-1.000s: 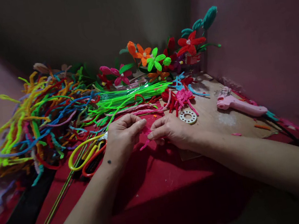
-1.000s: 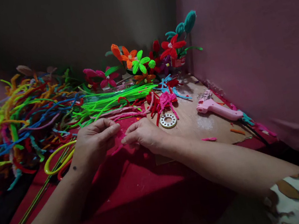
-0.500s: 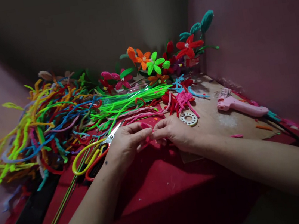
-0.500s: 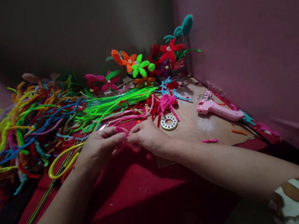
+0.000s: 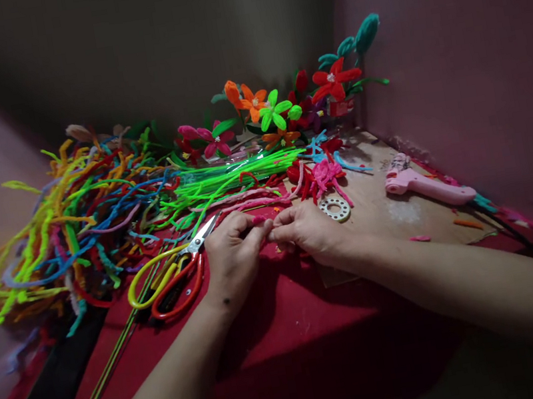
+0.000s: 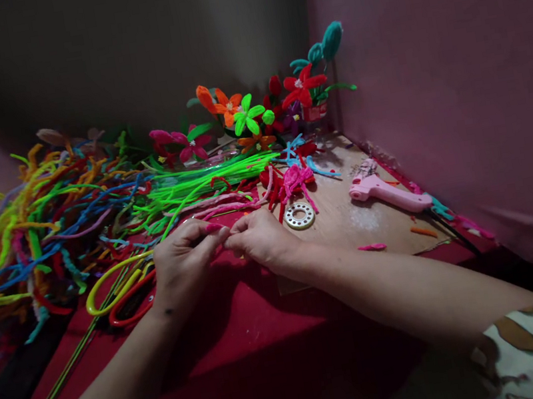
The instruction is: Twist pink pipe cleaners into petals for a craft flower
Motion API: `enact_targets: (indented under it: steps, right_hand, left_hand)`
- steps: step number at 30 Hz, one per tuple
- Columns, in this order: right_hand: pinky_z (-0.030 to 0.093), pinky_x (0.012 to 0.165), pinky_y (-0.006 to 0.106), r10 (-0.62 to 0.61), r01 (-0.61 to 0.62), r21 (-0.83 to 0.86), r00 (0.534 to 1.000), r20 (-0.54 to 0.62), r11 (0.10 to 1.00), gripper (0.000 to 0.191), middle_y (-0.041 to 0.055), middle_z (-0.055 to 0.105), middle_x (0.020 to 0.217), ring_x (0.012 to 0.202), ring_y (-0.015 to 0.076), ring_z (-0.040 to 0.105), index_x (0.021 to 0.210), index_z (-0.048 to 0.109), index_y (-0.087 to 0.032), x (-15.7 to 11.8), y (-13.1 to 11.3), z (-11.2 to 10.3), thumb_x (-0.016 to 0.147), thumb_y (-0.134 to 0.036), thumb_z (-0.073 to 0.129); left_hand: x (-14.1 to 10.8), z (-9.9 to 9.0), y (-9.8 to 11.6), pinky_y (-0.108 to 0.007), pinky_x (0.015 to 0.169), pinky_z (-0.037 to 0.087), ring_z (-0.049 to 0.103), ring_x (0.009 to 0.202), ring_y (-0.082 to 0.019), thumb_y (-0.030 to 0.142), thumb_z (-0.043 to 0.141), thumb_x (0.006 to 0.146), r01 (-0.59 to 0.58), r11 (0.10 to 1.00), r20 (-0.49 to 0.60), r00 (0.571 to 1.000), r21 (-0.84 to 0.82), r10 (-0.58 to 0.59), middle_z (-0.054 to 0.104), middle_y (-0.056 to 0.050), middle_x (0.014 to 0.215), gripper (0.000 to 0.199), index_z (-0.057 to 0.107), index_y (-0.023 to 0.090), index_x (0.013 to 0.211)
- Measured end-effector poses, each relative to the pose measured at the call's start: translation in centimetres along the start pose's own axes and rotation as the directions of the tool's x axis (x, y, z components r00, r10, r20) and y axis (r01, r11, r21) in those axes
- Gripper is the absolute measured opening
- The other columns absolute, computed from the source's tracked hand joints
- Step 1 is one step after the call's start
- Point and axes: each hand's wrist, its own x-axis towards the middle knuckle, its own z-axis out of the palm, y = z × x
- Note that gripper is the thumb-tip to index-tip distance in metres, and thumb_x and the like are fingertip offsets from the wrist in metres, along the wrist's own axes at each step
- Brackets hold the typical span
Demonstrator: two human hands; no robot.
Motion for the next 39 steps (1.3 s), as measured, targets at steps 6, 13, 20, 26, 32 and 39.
enact_targets:
  steps: [6, 13, 20, 26, 32, 39]
  right_hand:
    - [0.023, 0.038, 0.022, 0.064, -0.064, 0.033, 0.998, 0.024, 0.997, 0.021, -0.0037, 0.044, 0.036, 0.034, 0.005, 0.035, 0.043, 0.048, -0.015, -0.2, -0.5, 0.0, 0.06, -0.016, 0.06]
    - [0.022, 0.037, 0.023, 0.076, -0.076, 0.02, 0.997, 0.026, 0.997, 0.02, -0.0028, 0.046, 0.039, 0.034, 0.0056, 0.036, 0.046, 0.051, -0.015, -0.3, -0.4, -0.2, 0.062, -0.019, 0.062]
    - [0.027, 0.044, 0.023, 0.023, -0.013, 0.147, 0.997, -0.07, 0.989, 0.018, -0.0025, 0.049, 0.043, 0.04, 0.0061, 0.039, 0.047, 0.054, -0.014, 0.0, -0.9, -0.4, 0.06, -0.02, 0.064]
    - [0.029, 0.049, 0.024, 0.023, -0.002, 0.219, 0.996, -0.092, 0.976, 0.013, -0.0042, 0.049, 0.045, 0.044, 0.0062, 0.039, 0.049, 0.057, -0.013, -0.3, -1.3, -0.5, 0.055, -0.019, 0.067]
    - [0.022, 0.046, 0.025, 0.02, -0.009, 0.256, 0.999, -0.039, 0.967, 0.017, -0.0069, 0.042, 0.042, 0.042, 0.0051, 0.031, 0.047, 0.051, -0.014, 0.1, -1.1, -0.6, 0.054, -0.016, 0.066]
    - [0.015, 0.043, 0.026, 0.029, -0.04, 0.372, 0.999, 0.036, 0.927, 0.024, -0.0064, 0.037, 0.042, 0.04, 0.0053, 0.029, 0.046, 0.042, -0.016, 0.5, -0.8, -0.9, 0.054, -0.011, 0.064]
  left_hand:
    - [0.7, -0.1, 0.1, -0.022, 0.058, 0.039, 0.048, 0.057, -0.01, 0.026, 0.064, 0.069, -0.053, 0.998, -0.076, 0.996, 0.032, 0.055, 0.055, 0.002, 0.059, 0.016, 0.059, 0.016, 0.057]
    - [2.3, -2.3, -0.7, -0.02, 0.042, 0.029, 0.035, 0.041, -0.006, 0.034, 0.06, 0.072, 0.198, 0.969, -0.155, 0.963, -0.144, -0.22, 0.043, 0.006, 0.044, 0.02, 0.06, 0.016, 0.062]
    - [1.1, -2.2, 0.2, -0.018, 0.042, 0.027, 0.038, 0.043, -0.005, 0.036, 0.064, 0.07, 0.385, 0.878, 0.313, 0.903, -0.285, -0.294, 0.049, 0.003, 0.052, 0.022, 0.061, 0.015, 0.068]
    - [0.9, -2.1, 0.7, -0.018, 0.04, 0.023, 0.032, 0.04, -0.004, 0.033, 0.068, 0.066, 0.431, 0.882, 0.382, 0.86, -0.189, -0.338, 0.044, 0.005, 0.046, 0.02, 0.061, 0.014, 0.069]
    - [1.0, -2.3, 0.4, -0.019, 0.04, 0.025, 0.034, 0.04, -0.004, 0.033, 0.067, 0.067, 0.428, 0.876, 0.414, 0.855, -0.223, -0.312, 0.046, 0.005, 0.048, 0.019, 0.061, 0.015, 0.069]
    - [1.0, -2.5, -0.1, -0.02, 0.045, 0.03, 0.04, 0.044, -0.006, 0.037, 0.059, 0.076, 0.332, 0.919, 0.371, 0.898, -0.213, -0.238, 0.049, 0.003, 0.052, 0.023, 0.06, 0.015, 0.069]
